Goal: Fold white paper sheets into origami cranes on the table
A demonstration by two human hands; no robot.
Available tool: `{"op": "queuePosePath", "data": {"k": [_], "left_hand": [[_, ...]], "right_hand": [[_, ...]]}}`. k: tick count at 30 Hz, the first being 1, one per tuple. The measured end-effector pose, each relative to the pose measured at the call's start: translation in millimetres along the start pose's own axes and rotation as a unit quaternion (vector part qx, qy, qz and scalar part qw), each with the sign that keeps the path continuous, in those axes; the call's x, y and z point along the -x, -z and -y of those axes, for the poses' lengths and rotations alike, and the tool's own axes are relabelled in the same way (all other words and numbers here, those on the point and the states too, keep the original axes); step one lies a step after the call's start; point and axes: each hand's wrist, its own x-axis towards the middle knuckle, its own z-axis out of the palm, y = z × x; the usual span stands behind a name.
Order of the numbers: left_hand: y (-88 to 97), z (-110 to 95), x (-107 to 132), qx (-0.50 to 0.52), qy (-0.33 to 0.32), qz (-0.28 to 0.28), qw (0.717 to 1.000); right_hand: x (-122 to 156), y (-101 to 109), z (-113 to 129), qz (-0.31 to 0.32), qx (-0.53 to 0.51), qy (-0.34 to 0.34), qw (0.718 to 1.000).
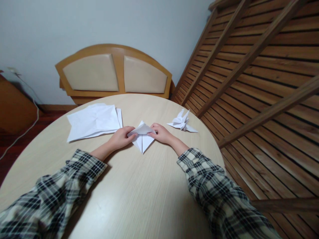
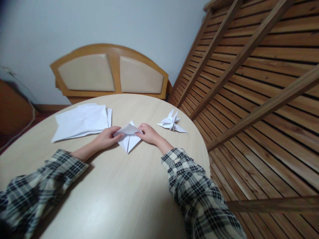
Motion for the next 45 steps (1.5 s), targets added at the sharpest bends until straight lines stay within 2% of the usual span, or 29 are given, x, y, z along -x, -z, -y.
{"op": "queuePosePath", "data": {"k": [9,22,30,45], "left_hand": [[0.6,-1,-2,0.013,0.04,-0.007,0.999],[-2.6,2,-2,0.035,0.053,-0.041,0.997],[-4.8,4,-3,0.038,0.068,-0.024,0.997],[-13.6,2,-6,0.033,0.11,-0.077,0.99]], "right_hand": [[-3,-2,2,-0.015,-0.02,-0.04,0.999],[-7,-4,12,-0.024,0.018,-0.086,0.996],[-9,-7,16,-0.026,0.036,-0.111,0.993],[-10,-7,17,-0.028,0.047,-0.109,0.993]]}}
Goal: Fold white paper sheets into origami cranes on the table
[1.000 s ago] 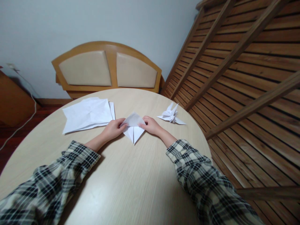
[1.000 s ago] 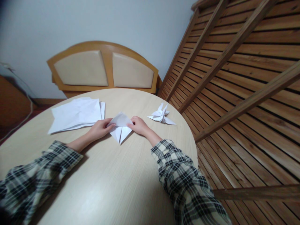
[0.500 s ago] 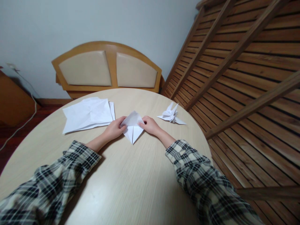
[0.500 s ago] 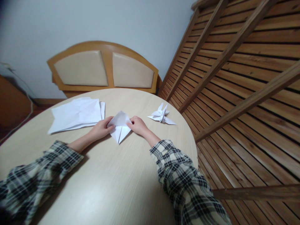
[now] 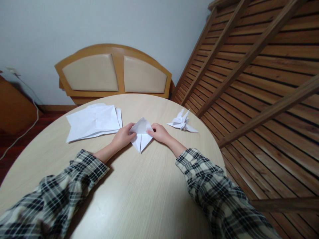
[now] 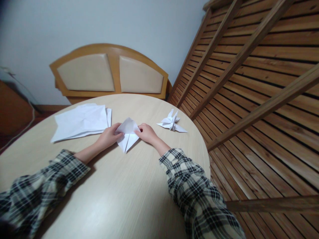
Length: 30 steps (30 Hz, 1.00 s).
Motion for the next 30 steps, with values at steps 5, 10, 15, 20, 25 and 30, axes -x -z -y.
{"op": "queuePosePath", "data": {"k": [5,10,15,20,25,30], "left_hand": [[-0.3,-3,1,-0.005,-0.002,-0.01,1.0],[0.4,-7,2,-0.003,0.01,-0.005,1.0],[-0.2,-4,1,-0.008,0.006,-0.005,1.0],[-2.2,0,1,-0.027,-0.006,-0.01,1.0],[0.9,1,1,-0.003,-0.013,0.011,1.0],[5.4,6,-3,0.123,-0.013,0.029,0.992]], "right_hand": [[0,-1,3,-0.007,0.001,-0.008,1.0],[1,-2,5,-0.021,-0.006,-0.026,0.999],[1,-2,5,-0.025,-0.009,-0.024,0.999],[1,-1,7,-0.019,-0.006,-0.022,1.0],[2,0,6,-0.018,-0.014,-0.023,0.999],[2,1,-1,-0.016,-0.031,-0.022,0.999]]}}
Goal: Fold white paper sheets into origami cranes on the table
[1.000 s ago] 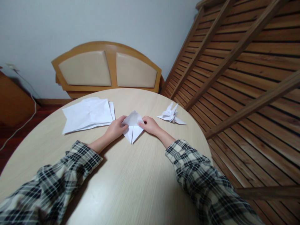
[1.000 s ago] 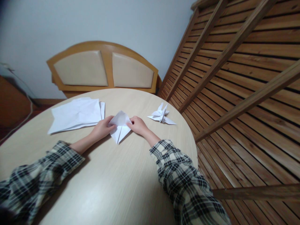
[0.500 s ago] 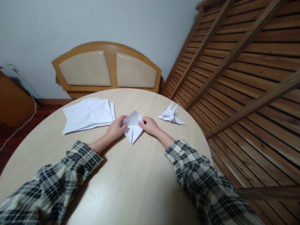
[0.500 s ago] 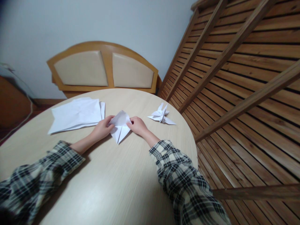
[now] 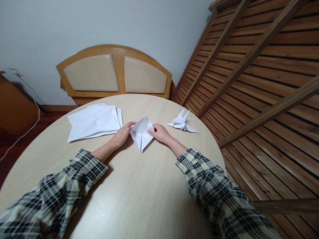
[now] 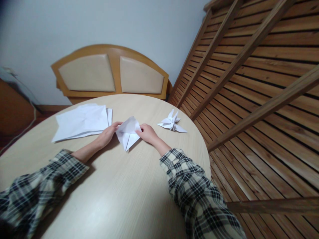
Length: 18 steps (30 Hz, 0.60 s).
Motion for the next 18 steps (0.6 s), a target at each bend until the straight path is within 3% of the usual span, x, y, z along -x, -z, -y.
{"op": "queuePosePath", "data": {"k": [5,9,18], "left_hand": [[0.1,4,-3,0.091,0.036,0.01,0.995],[-0.1,1,-3,0.068,0.002,-0.001,0.998],[-0.8,0,-2,0.055,-0.02,0.045,0.997]], "right_hand": [[0,2,-7,0.005,-0.021,-0.014,1.0],[-1,2,-9,0.005,-0.043,-0.009,0.999],[-1,1,-11,0.0,-0.061,-0.009,0.998]]}}
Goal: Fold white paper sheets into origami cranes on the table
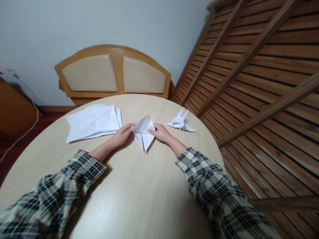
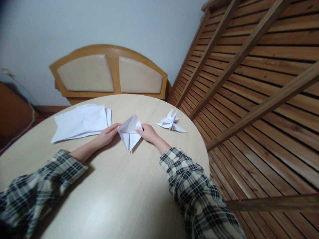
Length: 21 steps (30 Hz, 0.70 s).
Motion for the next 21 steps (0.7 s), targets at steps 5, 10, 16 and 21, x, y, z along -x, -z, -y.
{"op": "queuePosePath", "data": {"k": [5,10,16,21], "left_hand": [[-2.0,2,0,-0.014,-0.011,0.007,1.0],[-3.0,3,1,-0.03,-0.014,0.001,0.999],[-3.0,0,2,-0.039,-0.011,0.0,0.999],[0.8,-7,1,-0.023,0.033,-0.03,0.999]], "right_hand": [[1,-2,4,-0.015,0.008,-0.007,1.0],[1,-4,8,-0.021,0.024,-0.017,0.999],[1,-5,11,-0.028,0.045,-0.021,0.998],[1,-6,9,-0.028,0.057,-0.018,0.998]]}}
